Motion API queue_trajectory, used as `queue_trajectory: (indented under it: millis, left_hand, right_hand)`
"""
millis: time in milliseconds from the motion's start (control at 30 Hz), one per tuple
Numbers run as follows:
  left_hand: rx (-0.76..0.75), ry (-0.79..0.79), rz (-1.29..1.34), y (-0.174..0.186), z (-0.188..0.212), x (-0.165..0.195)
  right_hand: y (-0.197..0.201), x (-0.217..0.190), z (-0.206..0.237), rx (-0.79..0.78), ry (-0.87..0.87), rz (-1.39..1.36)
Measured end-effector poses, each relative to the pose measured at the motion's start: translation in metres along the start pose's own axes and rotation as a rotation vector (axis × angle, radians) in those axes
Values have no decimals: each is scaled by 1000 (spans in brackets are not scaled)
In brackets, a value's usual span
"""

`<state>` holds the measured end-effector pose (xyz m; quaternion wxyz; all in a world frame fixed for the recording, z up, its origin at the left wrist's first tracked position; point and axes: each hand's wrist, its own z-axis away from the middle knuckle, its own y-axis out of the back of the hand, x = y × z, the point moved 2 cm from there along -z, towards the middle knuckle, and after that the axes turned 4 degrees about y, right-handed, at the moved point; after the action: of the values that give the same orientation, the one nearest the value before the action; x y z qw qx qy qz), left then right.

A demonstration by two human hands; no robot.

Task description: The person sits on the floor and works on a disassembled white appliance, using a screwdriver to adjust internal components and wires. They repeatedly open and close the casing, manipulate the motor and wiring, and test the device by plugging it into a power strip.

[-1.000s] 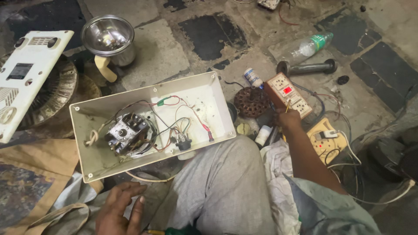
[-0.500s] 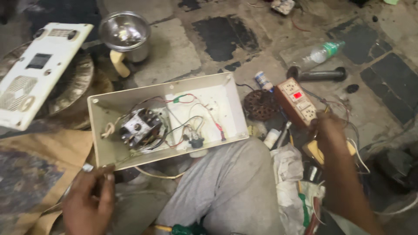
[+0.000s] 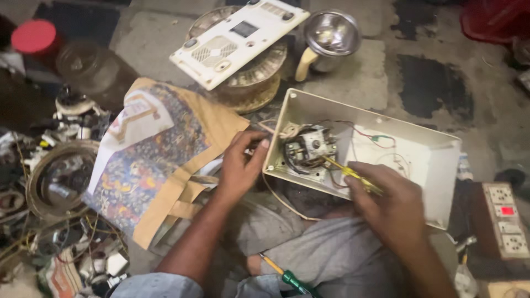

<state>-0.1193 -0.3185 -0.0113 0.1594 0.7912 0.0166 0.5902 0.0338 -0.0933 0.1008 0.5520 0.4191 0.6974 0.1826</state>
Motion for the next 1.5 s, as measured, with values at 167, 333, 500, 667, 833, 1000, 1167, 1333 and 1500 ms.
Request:
queue_trajectory:
  millis: [167, 333, 500, 667, 833, 1000, 1167, 1333, 1500]
  left_hand:
    - [10, 101, 113, -10, -7, -11]
    - [28, 45, 24, -10, -6, -10]
    - [0, 154, 15, -1, -6, -1]
    - [36, 152, -11, 7, -4, 12]
    - [8, 156, -21, 10, -2, 17]
    - [11, 119, -2, 10, -3, 16]
    - [12, 138, -13, 8, -3, 13]
    - [18, 112, 8, 8, -3, 14]
    - [10, 125, 9, 8, -4, 15]
  right_hand:
    - [-36, -32, -32, -173, 152, 141]
    - [-63, -42, -48, -278, 61, 348]
    - [-68, -50, -54, -338, 97, 430]
    - [-72, -59, -51, -334, 32, 473]
    - [-73, -64, -53, -334, 96, 539]
    - [-68, -67, -58, -340, 232, 531]
    - [-66, -70, -66, -377, 188, 525]
    - [-68, -73, -69, -411, 195, 522]
    - [-67, -74, -75, -471, 243, 540]
